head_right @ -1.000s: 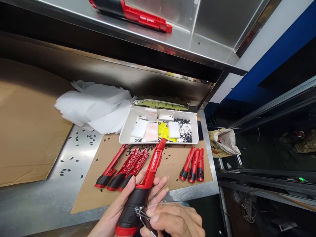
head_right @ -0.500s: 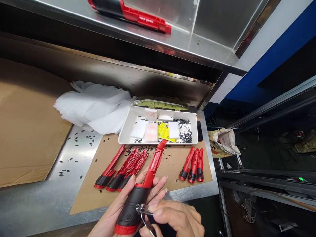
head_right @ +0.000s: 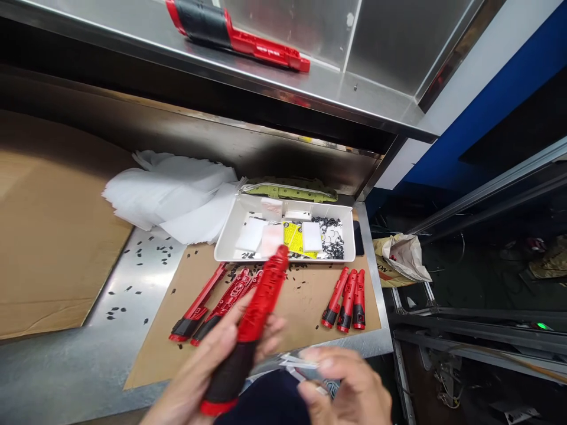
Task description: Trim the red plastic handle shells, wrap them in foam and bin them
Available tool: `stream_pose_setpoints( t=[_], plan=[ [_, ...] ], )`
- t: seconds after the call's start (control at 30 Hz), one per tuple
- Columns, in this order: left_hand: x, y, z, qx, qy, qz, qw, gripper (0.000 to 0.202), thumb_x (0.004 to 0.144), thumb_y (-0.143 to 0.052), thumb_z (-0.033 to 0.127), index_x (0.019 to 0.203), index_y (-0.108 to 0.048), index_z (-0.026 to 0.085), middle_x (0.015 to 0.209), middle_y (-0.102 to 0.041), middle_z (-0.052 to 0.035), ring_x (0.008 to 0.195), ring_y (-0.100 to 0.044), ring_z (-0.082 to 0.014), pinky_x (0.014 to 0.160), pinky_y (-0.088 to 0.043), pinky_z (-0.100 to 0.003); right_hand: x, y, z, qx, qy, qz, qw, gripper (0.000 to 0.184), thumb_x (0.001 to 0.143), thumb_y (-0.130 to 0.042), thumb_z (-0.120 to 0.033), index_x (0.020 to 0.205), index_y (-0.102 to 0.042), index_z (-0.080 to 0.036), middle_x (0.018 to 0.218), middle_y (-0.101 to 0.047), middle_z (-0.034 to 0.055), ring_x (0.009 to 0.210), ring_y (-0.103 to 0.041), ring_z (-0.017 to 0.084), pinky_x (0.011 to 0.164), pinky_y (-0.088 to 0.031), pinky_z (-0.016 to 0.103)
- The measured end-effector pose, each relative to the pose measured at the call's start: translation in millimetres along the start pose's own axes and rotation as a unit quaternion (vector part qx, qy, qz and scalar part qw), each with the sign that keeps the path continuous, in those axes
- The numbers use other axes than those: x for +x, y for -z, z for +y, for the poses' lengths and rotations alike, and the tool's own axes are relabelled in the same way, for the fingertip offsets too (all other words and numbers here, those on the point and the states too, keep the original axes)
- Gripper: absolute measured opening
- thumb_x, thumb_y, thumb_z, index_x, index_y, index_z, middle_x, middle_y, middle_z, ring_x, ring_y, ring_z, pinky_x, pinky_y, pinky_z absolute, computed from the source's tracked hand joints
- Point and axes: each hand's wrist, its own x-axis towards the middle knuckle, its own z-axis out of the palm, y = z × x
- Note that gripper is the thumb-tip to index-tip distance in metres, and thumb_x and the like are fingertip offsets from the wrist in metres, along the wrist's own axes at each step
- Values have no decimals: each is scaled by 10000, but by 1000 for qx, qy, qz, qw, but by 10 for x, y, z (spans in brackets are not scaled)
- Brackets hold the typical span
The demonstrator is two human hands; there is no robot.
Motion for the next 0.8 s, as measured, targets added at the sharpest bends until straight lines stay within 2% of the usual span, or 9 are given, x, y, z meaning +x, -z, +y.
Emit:
stream_pose_setpoints(
  t=[0.07,0.13,0.2,0.27,0.3,0.37,0.53,0.7,0.8],
  plan=[
    [91,243,141,70,-103,42,991,853,715,-794,400,1458,-388,288,1102,-752,-69,961,-704,-249,895,-519,-277,52,131,120,-35,-40,-6,999,237,867,-657,-181,1099,-613,-174,872,-752,36,776,-738,165,682,-616,223],
    [194,562,228,151,-202,117,960,838,690,-802,424,1429,-414,354,1275,-674,-20,1134,-620,-266,950,-477,-273,65,176,329,-126,-86,-72,986,331,885,-641,-233,1200,-571,-158,926,-742,59,811,-726,168,726,-603,243],
    [302,874,194,273,-216,180,920,741,697,-768,505,1360,-515,291,1319,-639,-62,1227,-537,-317,1049,-389,-340,14,93,617,-241,-113,-177,948,324,915,-595,-289,1209,-574,-155,979,-723,86,851,-704,185,749,-586,284],
    [419,1096,19,418,-164,203,870,697,694,-734,565,1297,-592,244,1165,-704,-134,1112,-579,-401,1033,-367,-493,-94,-91,936,-317,-109,-266,904,229,920,-574,-290,1107,-636,-172,956,-710,87,887,-671,215,769,-560,327],
    [483,1159,-109,471,-190,201,838,655,711,-715,560,1271,-621,233,1094,-722,-144,1078,-584,-415,1021,-355,-516,-160,-199,1088,-337,-100,-297,888,163,913,-581,-274,1018,-667,-184,918,-705,80,901,-653,233,782,-543,349],
    [624,1193,-397,551,-265,128,781,508,757,-689,462,1183,-682,186,1062,-723,-176,1060,-584,-420,1006,-329,-528,-285,-395,1344,-347,-86,-330,874,97,897,-600,-238,896,-686,-193,871,-696,75,935,-620,269,821,-512,397],
    [967,1072,-913,572,-305,138,749,373,846,-566,374,1097,-724,147,1029,-700,-247,1105,-538,-462,987,-267,-604,-403,-530,1624,-382,-65,-340,857,223,903,-578,-212,1105,-660,-167,1249,-614,163,1191,-495,371,992,-387,566],
    [1104,1157,-1004,566,-333,190,730,488,940,-366,455,1225,-646,175,1398,-476,-296,1355,-254,-521,978,-85,-774,-382,-327,1452,-421,-80,-298,853,358,909,-547,-229,1259,-586,-160,1375,-516,188,1262,-434,383,1026,-348,623],
    [1123,1157,-911,618,-327,226,678,472,980,-305,378,1369,-491,186,1528,-306,-240,1417,-140,-478,982,-87,-807,-464,-115,1213,-433,-102,-256,858,341,892,-530,-179,1225,-600,-198,1361,-536,144,1270,-443,341,1022,-396,590]
  ],
)
